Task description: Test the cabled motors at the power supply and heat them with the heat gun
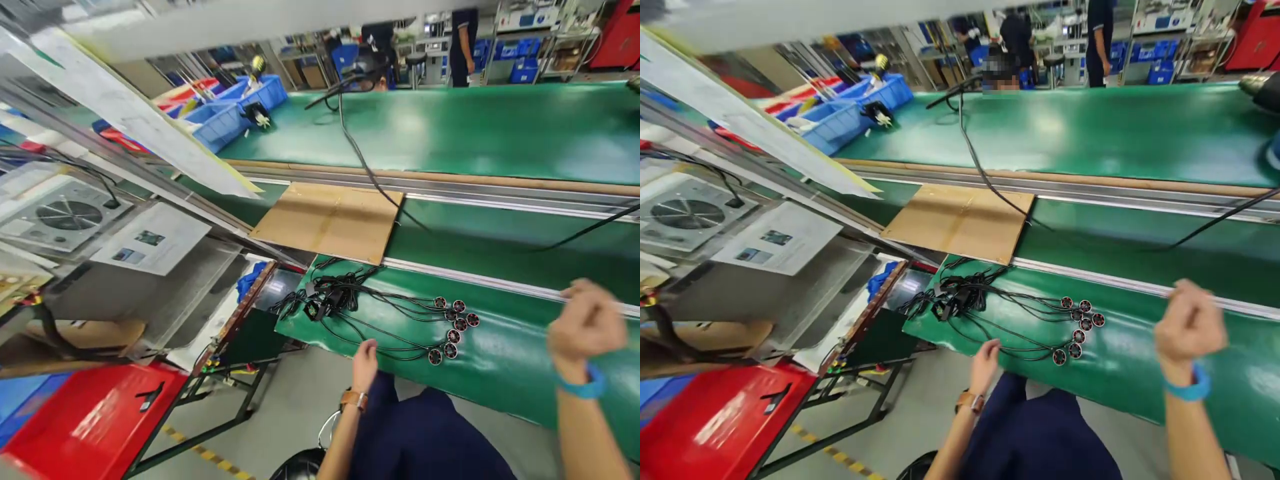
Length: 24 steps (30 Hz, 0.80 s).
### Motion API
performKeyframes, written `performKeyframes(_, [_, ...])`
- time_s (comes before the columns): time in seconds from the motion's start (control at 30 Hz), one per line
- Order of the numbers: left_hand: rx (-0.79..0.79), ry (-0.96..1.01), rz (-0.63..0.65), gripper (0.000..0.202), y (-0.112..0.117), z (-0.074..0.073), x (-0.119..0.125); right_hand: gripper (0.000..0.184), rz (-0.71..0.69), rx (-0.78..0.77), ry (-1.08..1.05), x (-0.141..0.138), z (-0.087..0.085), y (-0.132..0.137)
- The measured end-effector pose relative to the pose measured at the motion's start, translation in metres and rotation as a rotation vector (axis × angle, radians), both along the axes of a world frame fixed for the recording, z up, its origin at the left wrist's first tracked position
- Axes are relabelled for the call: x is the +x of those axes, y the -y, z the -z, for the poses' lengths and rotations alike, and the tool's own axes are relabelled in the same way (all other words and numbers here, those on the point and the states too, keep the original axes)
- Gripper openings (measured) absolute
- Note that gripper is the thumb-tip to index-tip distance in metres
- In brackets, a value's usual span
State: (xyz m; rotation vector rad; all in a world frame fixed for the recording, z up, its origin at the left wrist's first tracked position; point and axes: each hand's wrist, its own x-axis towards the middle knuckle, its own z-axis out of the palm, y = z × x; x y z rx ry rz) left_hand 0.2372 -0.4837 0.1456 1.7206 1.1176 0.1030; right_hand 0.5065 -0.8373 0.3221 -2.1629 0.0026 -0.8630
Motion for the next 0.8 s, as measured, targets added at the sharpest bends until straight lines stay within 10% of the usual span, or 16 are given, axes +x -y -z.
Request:
performKeyframes(0.17, [0.060,-0.233,-0.285,0.017,-0.114,0.032,-0.064,0.047,-0.493,-0.186,-0.731,-0.165,0.163,-0.085])
performKeyframes(0.33, [0.012,-0.230,-0.375,0.022,-0.192,0.060,-0.084,0.065,-0.243,-0.426,-0.963,-0.234,0.227,-0.128])
performKeyframes(0.57, [-0.085,-0.017,-0.434,0.022,-0.259,0.077,-0.076,0.058,0.042,-0.345,-1.028,-0.227,0.229,-0.148])
performKeyframes(0.7, [-0.136,0.064,-0.484,0.020,-0.281,0.072,-0.063,0.059,0.226,-0.185,-0.688,-0.239,0.174,-0.172])
performKeyframes(0.8, [-0.260,0.080,-0.500,0.017,-0.289,0.061,-0.055,0.060,0.109,0.060,-0.431,-0.259,0.115,-0.192])
